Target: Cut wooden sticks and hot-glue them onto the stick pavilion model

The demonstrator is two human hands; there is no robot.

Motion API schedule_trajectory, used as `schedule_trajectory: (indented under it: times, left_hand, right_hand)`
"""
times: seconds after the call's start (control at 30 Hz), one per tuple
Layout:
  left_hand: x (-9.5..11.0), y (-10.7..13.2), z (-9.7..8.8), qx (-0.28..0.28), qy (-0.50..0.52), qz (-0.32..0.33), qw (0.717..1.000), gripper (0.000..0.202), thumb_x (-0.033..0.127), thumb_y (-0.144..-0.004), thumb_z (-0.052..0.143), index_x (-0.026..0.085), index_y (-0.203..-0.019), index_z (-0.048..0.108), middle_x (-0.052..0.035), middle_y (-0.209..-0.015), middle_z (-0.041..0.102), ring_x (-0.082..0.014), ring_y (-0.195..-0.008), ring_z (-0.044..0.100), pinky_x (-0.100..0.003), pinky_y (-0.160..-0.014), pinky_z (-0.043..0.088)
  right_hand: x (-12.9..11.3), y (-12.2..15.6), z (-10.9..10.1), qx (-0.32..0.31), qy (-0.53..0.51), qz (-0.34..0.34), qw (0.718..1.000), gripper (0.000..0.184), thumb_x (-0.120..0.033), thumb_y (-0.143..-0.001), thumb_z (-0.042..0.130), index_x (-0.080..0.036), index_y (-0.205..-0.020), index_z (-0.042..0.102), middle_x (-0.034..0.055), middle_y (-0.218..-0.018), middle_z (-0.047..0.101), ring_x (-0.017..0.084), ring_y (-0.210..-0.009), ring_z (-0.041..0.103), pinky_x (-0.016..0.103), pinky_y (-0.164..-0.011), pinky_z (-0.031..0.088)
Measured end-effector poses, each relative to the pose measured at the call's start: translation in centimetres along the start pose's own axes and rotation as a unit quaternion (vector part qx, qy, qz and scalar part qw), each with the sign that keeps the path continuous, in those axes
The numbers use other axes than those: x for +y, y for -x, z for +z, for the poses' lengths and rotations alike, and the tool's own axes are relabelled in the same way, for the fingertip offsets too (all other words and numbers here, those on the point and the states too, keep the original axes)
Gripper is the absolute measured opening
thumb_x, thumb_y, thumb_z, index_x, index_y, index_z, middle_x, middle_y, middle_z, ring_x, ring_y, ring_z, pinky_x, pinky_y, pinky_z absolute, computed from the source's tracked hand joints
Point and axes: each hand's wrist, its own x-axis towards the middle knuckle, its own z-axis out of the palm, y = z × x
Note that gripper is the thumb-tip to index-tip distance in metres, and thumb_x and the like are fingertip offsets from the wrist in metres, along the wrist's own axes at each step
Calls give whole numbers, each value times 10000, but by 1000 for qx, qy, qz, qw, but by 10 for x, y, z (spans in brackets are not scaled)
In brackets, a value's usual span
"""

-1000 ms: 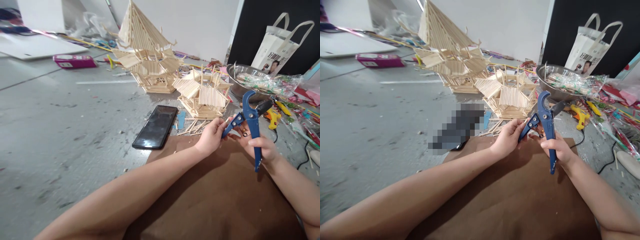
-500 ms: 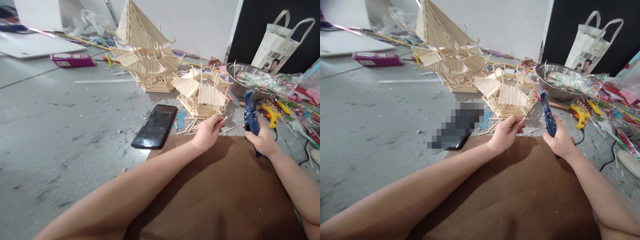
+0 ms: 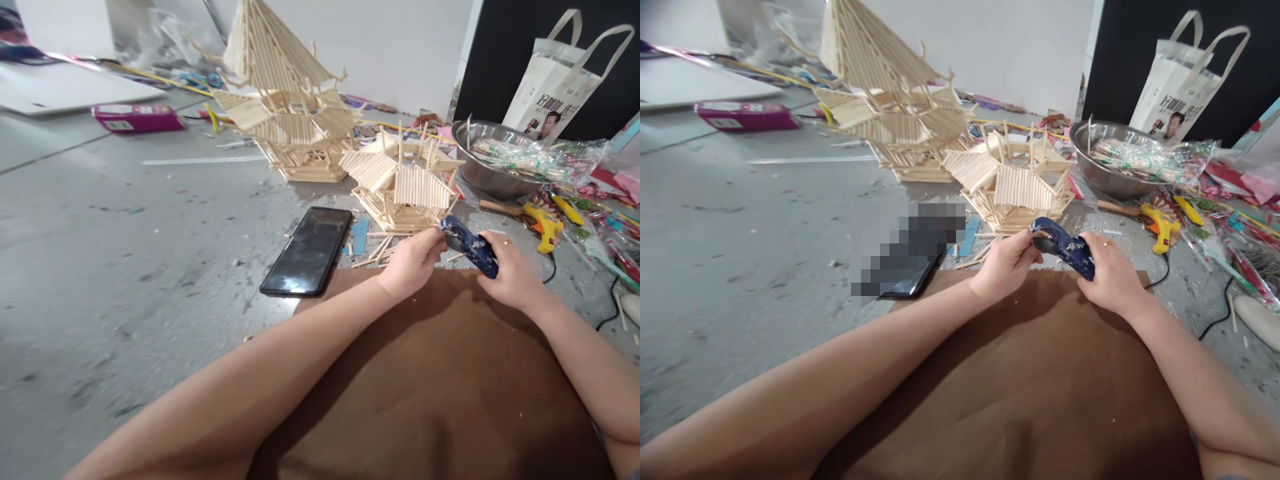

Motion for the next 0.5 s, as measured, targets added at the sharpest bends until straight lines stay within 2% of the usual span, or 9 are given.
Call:
schedule_trajectory:
  times: [0.27, 0.5]
  left_hand:
    - [3, 0, -3, -3, 14, -7, 1000, 156, 158, -794, 405, 169, -837, 554, 6, -616, 553, -99, -608, 546, -201, -617, 415]
    - [4, -1, -3, -10, 2, 4, 1000, 158, 160, -801, 393, 164, -817, 550, -1, -615, 551, -109, -626, 554, -208, -634, 418]
  right_hand:
    - [-2, -1, -2, -18, 3, -5, 1000, 517, -203, -644, 507, -196, -1141, 366, 99, -959, 567, 270, -884, 537, 395, -758, 428]
    - [-2, 0, -2, -18, 12, 3, 1000, 513, -205, -641, 504, -177, -1138, 381, 105, -965, 579, 268, -873, 549, 383, -733, 434]
